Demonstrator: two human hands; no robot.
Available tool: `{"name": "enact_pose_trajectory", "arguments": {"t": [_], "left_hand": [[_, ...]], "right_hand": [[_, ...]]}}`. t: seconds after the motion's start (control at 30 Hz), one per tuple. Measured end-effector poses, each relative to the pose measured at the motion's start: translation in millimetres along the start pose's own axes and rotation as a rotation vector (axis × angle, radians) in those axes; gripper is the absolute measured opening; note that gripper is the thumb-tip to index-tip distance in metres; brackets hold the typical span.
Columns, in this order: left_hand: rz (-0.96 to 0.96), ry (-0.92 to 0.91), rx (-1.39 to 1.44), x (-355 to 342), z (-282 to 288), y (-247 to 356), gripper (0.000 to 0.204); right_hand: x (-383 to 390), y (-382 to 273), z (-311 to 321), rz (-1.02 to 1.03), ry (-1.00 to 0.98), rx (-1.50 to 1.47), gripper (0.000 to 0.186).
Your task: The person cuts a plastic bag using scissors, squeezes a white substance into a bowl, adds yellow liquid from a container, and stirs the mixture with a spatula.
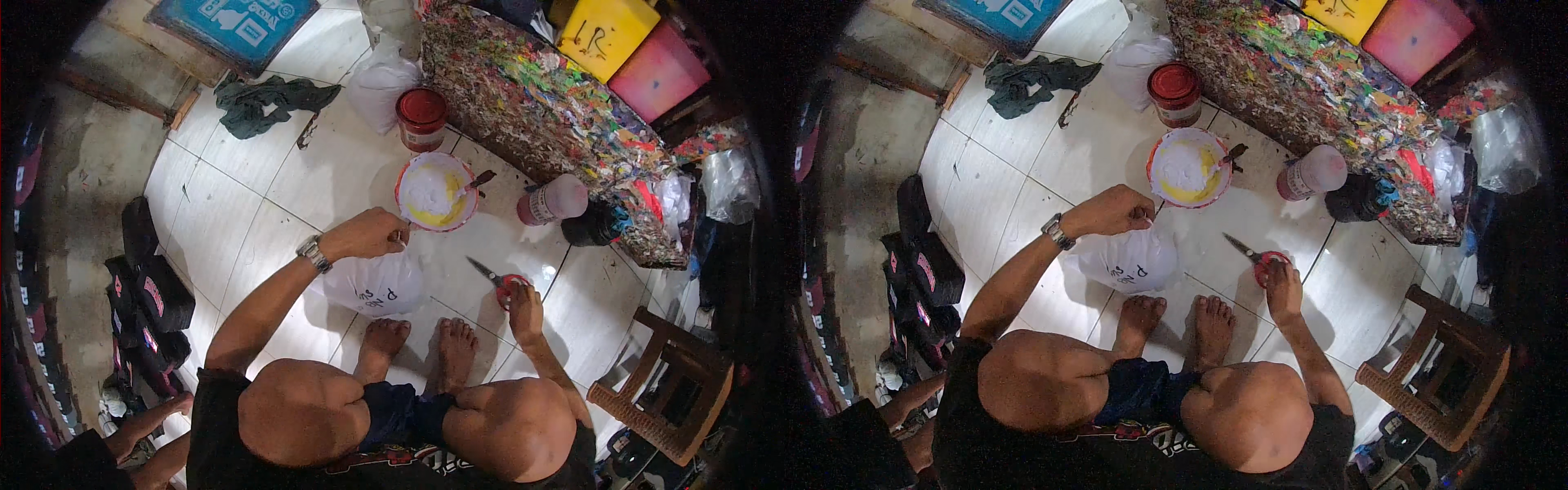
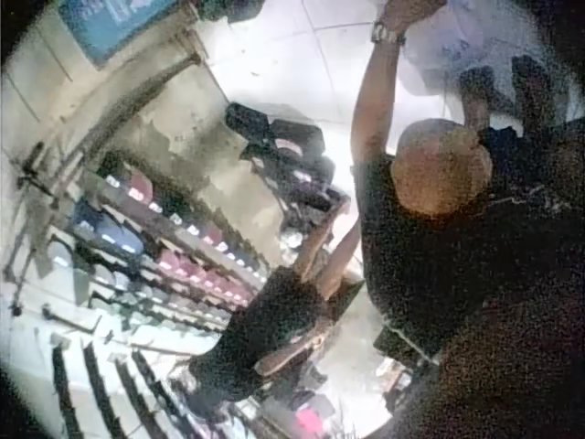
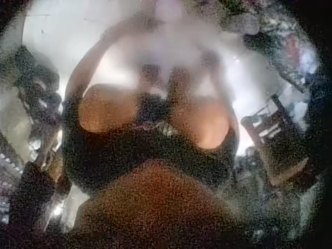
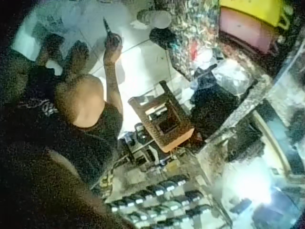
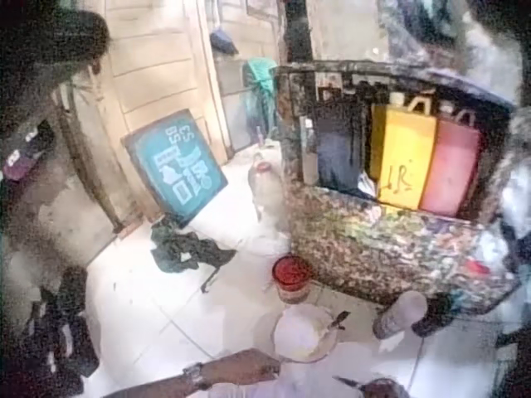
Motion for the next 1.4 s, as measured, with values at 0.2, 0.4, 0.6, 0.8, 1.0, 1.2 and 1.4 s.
{"name": "enact_pose_trajectory", "arguments": {"t": [0.2, 0.4, 0.6, 0.8, 1.0, 1.2, 1.4], "left_hand": [[-0.003, -0.041, -0.148, -1, 4, 11, 0.012], [0.04, -0.021, -0.138, -1, 11, 5, 0.01], [0.059, -0.065, -0.051, -4, 14, -7, 0.013], [0.091, -0.09, -0.094, -10, 15, -2, 0.012], [0.028, -0.103, -0.232, -19, 12, -3, 0.01], [0.011, -0.15, -0.321, -32, 15, 3, 0.011], [0.03, -0.153, -0.322, -26, 20, 14, 0.012]], "right_hand": [[-14, -44, 4, -0.051, -0.396, -0.601, 0.046], [-16, -80, 51, -0.139, -0.826, -1.113, 0.053], [-47, -86, 96, 0.178, -0.723, -0.804, 0.055], [-56, -96, 98, 0.192, -0.768, -0.442, 0.086], [-86, -108, 104, 0.321, -0.429, -0.304, 0.083], [-110, -118, 115, 0.32, -0.434, -0.358, 0.084], [-118, -115, 113, 0.366, -0.425, -0.264, 0.083]]}}
Point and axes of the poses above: each hand's wrist, its own x-axis away from the middle knuckle, its own z-axis out of the back of the hand, y = z × x, the point moved 8 cm from there along -x, towards the middle knuckle, and after that the axes turned 11 degrees about x, right-handed, at the moved point
